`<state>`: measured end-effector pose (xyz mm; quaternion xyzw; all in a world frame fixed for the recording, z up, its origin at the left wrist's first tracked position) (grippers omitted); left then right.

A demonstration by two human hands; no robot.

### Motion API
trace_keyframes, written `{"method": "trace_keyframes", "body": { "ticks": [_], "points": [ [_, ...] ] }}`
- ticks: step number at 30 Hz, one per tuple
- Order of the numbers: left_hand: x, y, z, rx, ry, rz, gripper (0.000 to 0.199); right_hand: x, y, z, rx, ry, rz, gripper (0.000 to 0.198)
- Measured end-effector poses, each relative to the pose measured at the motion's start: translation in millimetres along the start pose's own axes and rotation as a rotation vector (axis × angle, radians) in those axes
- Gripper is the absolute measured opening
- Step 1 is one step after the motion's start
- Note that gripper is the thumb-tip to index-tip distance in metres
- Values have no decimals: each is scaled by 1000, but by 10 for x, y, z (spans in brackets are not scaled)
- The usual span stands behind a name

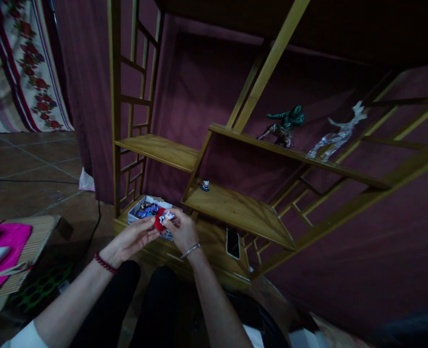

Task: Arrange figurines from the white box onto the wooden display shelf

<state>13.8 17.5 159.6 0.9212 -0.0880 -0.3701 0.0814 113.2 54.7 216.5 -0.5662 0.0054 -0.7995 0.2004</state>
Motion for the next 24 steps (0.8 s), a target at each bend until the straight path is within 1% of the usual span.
{"method": "trace_keyframes", "body": {
  "ticks": [8,14,20,24],
  "points": [
    [15,7,-33,2,-6,12,13,29,-8,22,17,-28,3,27],
    [39,-7,-33,5,1,9,14,80,2,44,36,17,28,24],
    [39,-1,-61,-6,-8,17,10,99,24,79,24,95,52,23],
    [42,1,-65,-20,-12,13,10,81,29,68,47,108,68,24]
  ]
}}
Point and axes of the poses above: each hand's wrist, its own y-axis away from the middle knuckle, its own z-axis out of the back of the hand, x = y × z, the point moved 8 cm from there along -y, towards the middle knuckle, and after that the axes turned 4 degrees about -x, right-handed, at the moved point
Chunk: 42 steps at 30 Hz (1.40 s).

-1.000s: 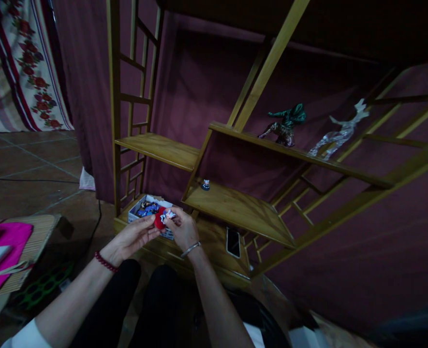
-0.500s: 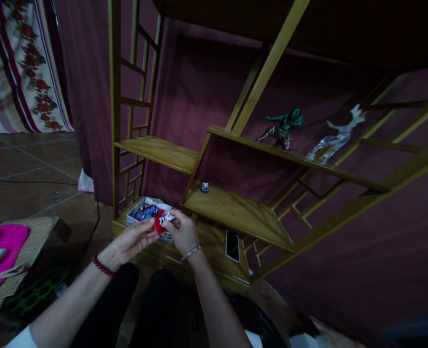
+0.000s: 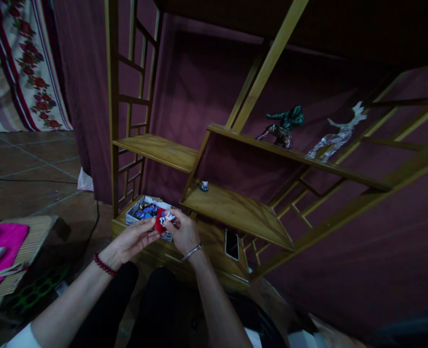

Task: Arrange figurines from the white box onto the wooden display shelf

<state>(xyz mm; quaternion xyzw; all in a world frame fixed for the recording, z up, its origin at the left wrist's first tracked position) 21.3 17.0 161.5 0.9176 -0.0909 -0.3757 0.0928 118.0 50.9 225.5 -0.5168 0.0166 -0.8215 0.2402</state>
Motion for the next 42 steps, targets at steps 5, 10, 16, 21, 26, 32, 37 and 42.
{"method": "trace_keyframes", "body": {
  "ticks": [5,10,16,21,26,32,37,42],
  "points": [
    [34,18,-8,11,61,-8,6,-5,15,-20,20,39,17,22],
    [55,43,0,-22,111,-12,4,14,45,-39,17,174,66,21],
    [2,86,-21,-66,100,-24,12,96,53,-59,14,261,134,22],
    [-24,107,-31,-56,106,-19,13,159,54,-73,24,310,154,23],
    [-26,117,-43,-43,123,26,18,215,42,-81,41,330,157,23],
    [-51,150,-70,-37,143,33,21,235,27,-93,43,349,188,22],
    [-84,180,-109,-24,133,32,23,288,37,-109,39,359,215,22],
    [-102,213,-78,-62,127,33,22,359,48,-148,66,369,241,20]
  ]
}}
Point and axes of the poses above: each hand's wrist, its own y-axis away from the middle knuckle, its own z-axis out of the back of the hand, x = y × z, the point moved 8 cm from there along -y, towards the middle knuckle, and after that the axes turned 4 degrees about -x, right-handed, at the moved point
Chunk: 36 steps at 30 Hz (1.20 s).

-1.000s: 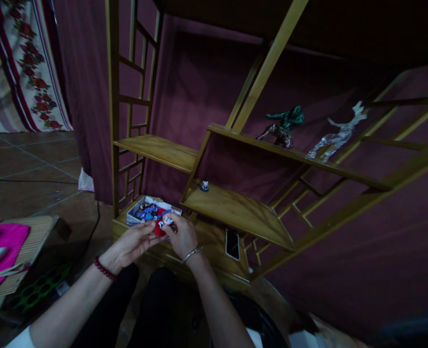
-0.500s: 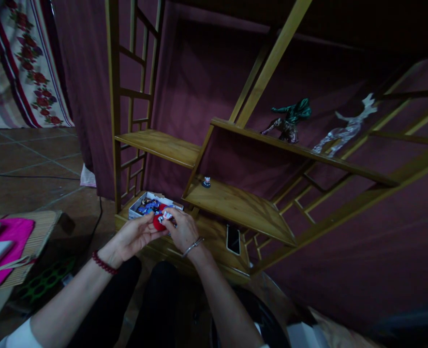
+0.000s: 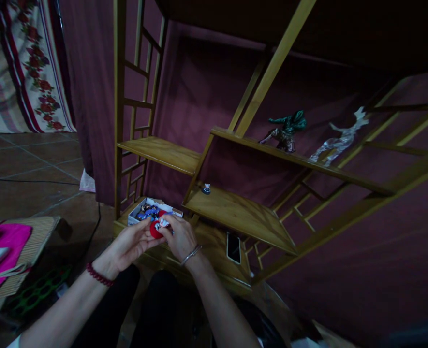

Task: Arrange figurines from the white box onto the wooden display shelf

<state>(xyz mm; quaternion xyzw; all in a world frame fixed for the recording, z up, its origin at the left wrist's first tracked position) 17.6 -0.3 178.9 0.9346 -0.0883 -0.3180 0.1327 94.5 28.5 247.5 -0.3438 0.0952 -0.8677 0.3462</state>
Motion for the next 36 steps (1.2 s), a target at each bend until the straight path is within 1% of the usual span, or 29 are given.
{"method": "trace_keyframes", "body": {
  "ticks": [4,10,16,20,24,31,36],
  "points": [
    [-2,27,47,-34,-12,0,22,22,-2,-52,28,6,54,19],
    [11,30,55,-60,-31,22,22,0,14,-108,49,26,108,20],
    [58,-14,68,-98,-62,10,18,-51,57,-118,54,50,84,19],
    [134,-44,90,-103,-69,29,18,-106,106,-147,58,69,87,19],
    [189,-87,113,-102,-82,49,19,-167,136,-151,65,68,50,17],
    [190,-160,111,-65,-39,38,17,-231,97,-100,49,-8,-7,24],
    [144,-161,103,-49,-42,3,13,-188,61,-68,81,-25,25,31]
  ]
}}
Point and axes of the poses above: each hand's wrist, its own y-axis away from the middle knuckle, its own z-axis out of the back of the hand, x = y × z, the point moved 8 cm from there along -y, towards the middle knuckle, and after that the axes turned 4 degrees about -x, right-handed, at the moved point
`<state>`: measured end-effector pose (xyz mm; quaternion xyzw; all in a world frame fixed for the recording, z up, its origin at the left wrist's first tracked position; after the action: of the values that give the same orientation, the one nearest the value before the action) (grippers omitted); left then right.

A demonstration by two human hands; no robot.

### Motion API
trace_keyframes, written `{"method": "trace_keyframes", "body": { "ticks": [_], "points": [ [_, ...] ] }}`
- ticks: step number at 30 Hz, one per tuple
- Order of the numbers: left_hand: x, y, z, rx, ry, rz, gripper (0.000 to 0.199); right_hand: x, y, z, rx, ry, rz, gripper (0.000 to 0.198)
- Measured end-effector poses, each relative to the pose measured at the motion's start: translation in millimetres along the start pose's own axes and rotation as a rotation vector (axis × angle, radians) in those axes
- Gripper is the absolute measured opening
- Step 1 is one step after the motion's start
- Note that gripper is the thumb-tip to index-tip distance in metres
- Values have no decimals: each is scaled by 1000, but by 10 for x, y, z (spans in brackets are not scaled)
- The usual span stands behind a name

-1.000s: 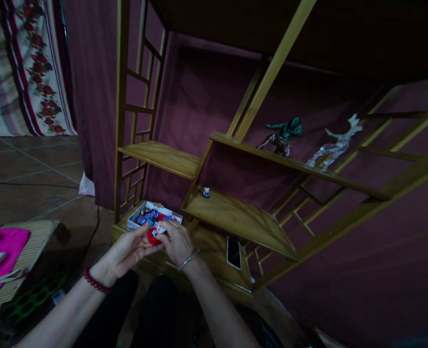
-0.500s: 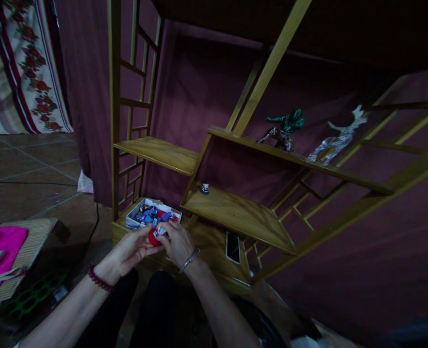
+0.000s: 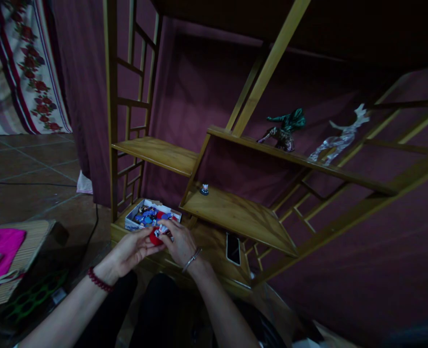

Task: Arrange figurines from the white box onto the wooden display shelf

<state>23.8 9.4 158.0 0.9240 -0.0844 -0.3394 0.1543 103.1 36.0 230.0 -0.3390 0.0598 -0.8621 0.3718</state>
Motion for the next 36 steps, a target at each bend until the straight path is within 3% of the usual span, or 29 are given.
{"method": "trace_keyframes", "body": {
  "ticks": [24,36],
  "points": [
    [122,26,-107,-59,-88,46,14,-80,106,28,3,108,18,20],
    [179,-52,-210,23,-34,56,15,-112,106,217,-13,21,-16,22]
  ]
}}
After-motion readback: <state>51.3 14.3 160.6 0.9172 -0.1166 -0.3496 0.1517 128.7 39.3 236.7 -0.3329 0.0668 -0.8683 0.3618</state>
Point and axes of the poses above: each hand's wrist, its own y-axis away from the middle knuckle, its own z-axis out of the back of the hand, x = y × z, the point moved 8 cm from there along -y, towards the middle knuckle, and after that the axes turned 4 degrees about -x, right-handed, at the moved point
